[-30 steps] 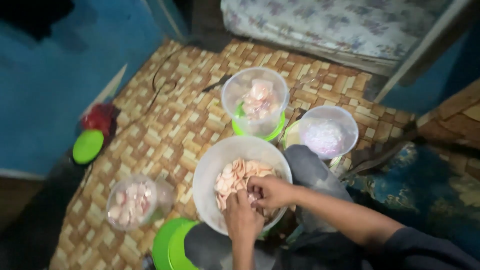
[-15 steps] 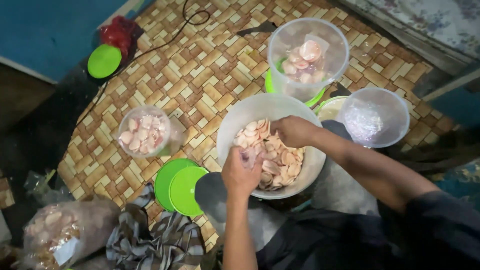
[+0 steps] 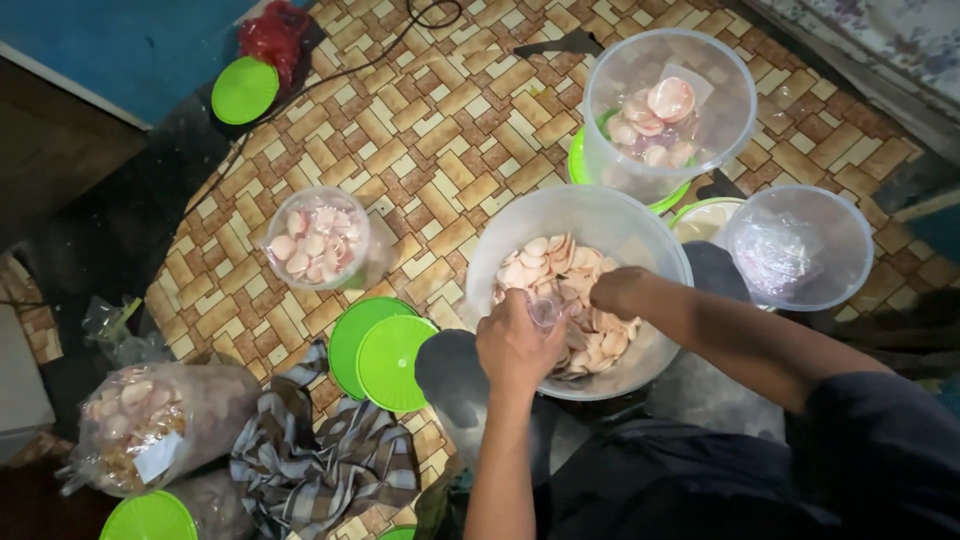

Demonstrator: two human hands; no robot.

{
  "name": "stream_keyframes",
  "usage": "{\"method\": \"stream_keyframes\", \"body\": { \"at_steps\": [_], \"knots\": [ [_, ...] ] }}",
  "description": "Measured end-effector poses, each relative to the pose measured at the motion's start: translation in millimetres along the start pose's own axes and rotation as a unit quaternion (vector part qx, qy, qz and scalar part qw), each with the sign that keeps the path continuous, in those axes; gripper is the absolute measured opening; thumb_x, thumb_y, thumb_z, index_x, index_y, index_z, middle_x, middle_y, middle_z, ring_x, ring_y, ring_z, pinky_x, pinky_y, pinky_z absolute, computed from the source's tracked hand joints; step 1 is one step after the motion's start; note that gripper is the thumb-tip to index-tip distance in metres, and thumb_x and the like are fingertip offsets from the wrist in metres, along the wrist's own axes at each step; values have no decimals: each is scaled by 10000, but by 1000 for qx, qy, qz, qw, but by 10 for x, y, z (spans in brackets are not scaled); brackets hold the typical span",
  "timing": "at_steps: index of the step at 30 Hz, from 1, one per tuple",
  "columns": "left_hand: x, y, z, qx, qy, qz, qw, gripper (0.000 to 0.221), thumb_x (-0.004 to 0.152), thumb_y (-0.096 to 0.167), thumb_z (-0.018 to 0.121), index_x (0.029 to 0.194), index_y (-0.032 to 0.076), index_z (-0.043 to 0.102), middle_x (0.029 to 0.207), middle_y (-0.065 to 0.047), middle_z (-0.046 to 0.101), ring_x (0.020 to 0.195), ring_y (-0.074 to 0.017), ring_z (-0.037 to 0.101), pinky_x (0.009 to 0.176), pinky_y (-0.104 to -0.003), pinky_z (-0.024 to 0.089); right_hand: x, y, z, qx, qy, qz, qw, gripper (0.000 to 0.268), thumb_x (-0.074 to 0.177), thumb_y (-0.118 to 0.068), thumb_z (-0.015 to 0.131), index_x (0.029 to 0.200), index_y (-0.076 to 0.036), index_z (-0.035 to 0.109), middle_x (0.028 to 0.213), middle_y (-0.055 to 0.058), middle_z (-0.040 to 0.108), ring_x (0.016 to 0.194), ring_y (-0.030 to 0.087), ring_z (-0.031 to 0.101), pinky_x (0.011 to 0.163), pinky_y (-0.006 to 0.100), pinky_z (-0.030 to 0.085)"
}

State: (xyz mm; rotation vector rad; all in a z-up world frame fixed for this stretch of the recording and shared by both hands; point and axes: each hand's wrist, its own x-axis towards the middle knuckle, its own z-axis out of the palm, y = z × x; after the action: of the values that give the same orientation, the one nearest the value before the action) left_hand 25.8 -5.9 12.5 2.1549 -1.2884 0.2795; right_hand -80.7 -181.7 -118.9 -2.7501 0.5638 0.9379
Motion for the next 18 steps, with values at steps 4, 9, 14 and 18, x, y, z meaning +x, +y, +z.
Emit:
{"method": "stream_keyframes", "body": {
  "at_steps": [4, 9, 14, 18],
  "knots": [
    [-15, 28, 79, 9, -11, -36, 999, 578, 528, 619, 711, 762, 130, 509, 542, -89, 554, 489, -327, 599, 466, -404, 474, -180, -79, -142, 28, 3, -6, 1000, 246, 741, -204, 631, 970, -289, 657, 933, 55, 659, 846, 298, 666, 625, 453, 525],
    [18, 56, 54, 17, -7, -5, 1000, 574, 559, 574, 716, 773, 85, 505, 512, -101, 555, 449, -318, 594, 526, -398, 494, -365, -154, -413, 84, 12, -11, 996, 201, 734, -282, 634, 934, -295, 645, 898, 46, 667, 859, 285, 667, 674, 428, 528],
    [2, -40, 73, 29, -8, 8, 1000, 582, 591, 595, 695, 794, 81, 513, 513, -92, 560, 472, -294, 611, 539, -388, 503, -546, -134, -736, 121, 21, -14, 992, 183, 728, -341, 636, 907, -300, 635, 871, 40, 673, 868, 276, 667, 711, 410, 530],
    [4, -25, 3, 35, -42, 1, 998, 616, 582, 548, 712, 874, 39, 526, 569, -124, 593, 513, -309, 623, 572, -412, 495, -818, -33, -925, 554, 245, -18, 796, 232, 649, -125, 742, 869, -166, 682, 666, -1, 658, 604, 114, 668, 585, 216, 517]
  ]
}}
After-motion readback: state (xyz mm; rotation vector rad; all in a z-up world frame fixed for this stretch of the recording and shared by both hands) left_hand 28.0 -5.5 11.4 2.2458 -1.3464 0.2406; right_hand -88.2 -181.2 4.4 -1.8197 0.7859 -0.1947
